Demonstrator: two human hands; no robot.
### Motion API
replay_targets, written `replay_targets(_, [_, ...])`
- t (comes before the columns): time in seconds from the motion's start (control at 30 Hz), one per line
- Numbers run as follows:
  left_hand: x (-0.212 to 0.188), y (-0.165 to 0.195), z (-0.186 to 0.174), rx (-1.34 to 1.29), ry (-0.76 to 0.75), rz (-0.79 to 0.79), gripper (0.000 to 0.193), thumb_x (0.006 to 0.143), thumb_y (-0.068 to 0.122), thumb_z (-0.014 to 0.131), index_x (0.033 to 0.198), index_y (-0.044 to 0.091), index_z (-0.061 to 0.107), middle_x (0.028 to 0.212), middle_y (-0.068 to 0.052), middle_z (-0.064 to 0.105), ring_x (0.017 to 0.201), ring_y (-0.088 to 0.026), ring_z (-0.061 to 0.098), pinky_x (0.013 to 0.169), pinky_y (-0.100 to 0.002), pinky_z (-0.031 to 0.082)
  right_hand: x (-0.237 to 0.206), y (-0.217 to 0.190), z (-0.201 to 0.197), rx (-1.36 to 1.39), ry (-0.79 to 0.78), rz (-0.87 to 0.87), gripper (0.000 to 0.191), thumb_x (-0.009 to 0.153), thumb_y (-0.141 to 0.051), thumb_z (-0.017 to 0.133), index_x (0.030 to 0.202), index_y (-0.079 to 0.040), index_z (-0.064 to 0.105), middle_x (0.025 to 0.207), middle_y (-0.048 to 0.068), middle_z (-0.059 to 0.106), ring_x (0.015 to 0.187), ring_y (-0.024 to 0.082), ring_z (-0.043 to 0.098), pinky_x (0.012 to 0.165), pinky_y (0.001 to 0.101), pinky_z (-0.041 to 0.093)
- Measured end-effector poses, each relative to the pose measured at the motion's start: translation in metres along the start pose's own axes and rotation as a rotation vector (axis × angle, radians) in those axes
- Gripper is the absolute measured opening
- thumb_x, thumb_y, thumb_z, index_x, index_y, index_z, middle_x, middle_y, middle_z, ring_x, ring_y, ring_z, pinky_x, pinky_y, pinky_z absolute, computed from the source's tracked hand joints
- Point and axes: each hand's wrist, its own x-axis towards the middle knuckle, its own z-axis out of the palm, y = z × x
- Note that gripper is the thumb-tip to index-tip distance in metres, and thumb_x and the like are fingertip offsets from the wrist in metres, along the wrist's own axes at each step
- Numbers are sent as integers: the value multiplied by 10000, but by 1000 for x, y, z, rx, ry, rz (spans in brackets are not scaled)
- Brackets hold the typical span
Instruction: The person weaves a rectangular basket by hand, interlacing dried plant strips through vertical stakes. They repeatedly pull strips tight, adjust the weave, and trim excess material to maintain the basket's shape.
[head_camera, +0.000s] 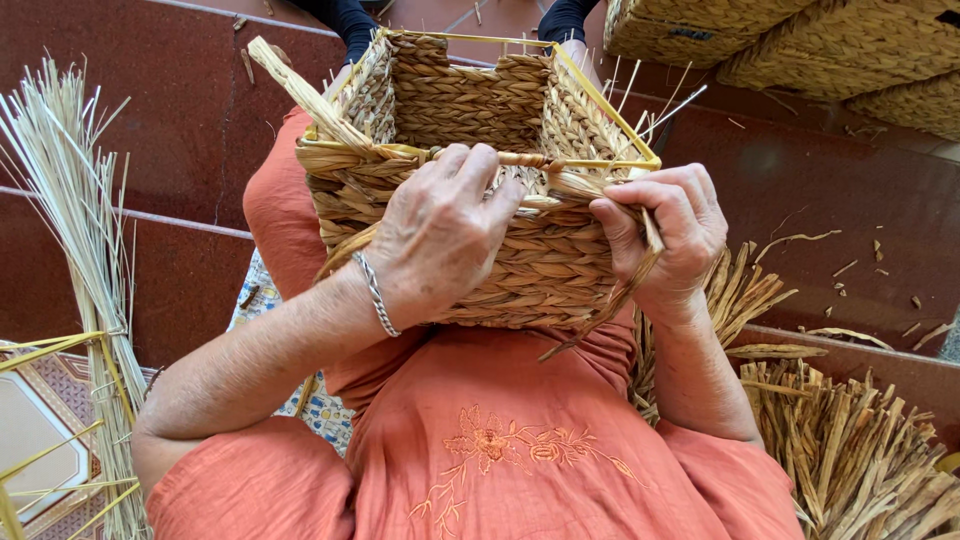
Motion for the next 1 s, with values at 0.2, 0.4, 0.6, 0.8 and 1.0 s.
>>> replay_targets(0.2, [10, 5, 10, 267, 149, -6, 125, 912, 126, 719, 955, 68, 618, 951, -63, 516, 969, -245, 537, 878, -412, 417, 0, 1, 1, -3, -9, -16, 224, 996, -183, 878, 1027, -66, 690, 989, 81, 650, 897, 243, 629, 779, 340, 519])
replay_targets(0.4, [32, -13, 34, 368, 114, -81, 113, 867, 115, 730, 925, 100, 634, 950, -68, 556, 962, -223, 538, 802, -381, 424, -3, 0, 7, 3, 0, -75, 241, 961, -206, 885, 997, -84, 680, 940, 65, 632, 884, 254, 576, 741, 350, 475])
replay_targets(0.6, [49, -5, 53, 388, -161, 22, 100, 792, 129, 702, 816, 51, 645, 894, -87, 589, 897, -216, 552, 695, -350, 482, -7, 1, 9, 13, -25, -140, 228, 907, -176, 894, 991, -105, 694, 924, 48, 647, 836, 252, 537, 761, 389, 454])
replay_targets(0.8, [29, -9, 44, 314, -74, 171, 94, 850, 153, 666, 830, 73, 621, 883, -77, 563, 903, -223, 546, 691, -330, 486, 15, 21, -21, 265, -322, -134, 218, 842, 36, 760, 1026, -82, 747, 964, 61, 690, 845, 204, 637, 739, 325, 519])
replay_targets(1.0, [21, -12, 44, 269, 45, 234, 119, 909, 134, 671, 864, 77, 577, 837, -48, 517, 823, -185, 537, 619, -290, 484, 86, 67, -10, 555, -412, 78, 129, 1034, 125, 702, 1105, 16, 704, 1022, 110, 695, 831, 135, 643, 716, 236, 533])
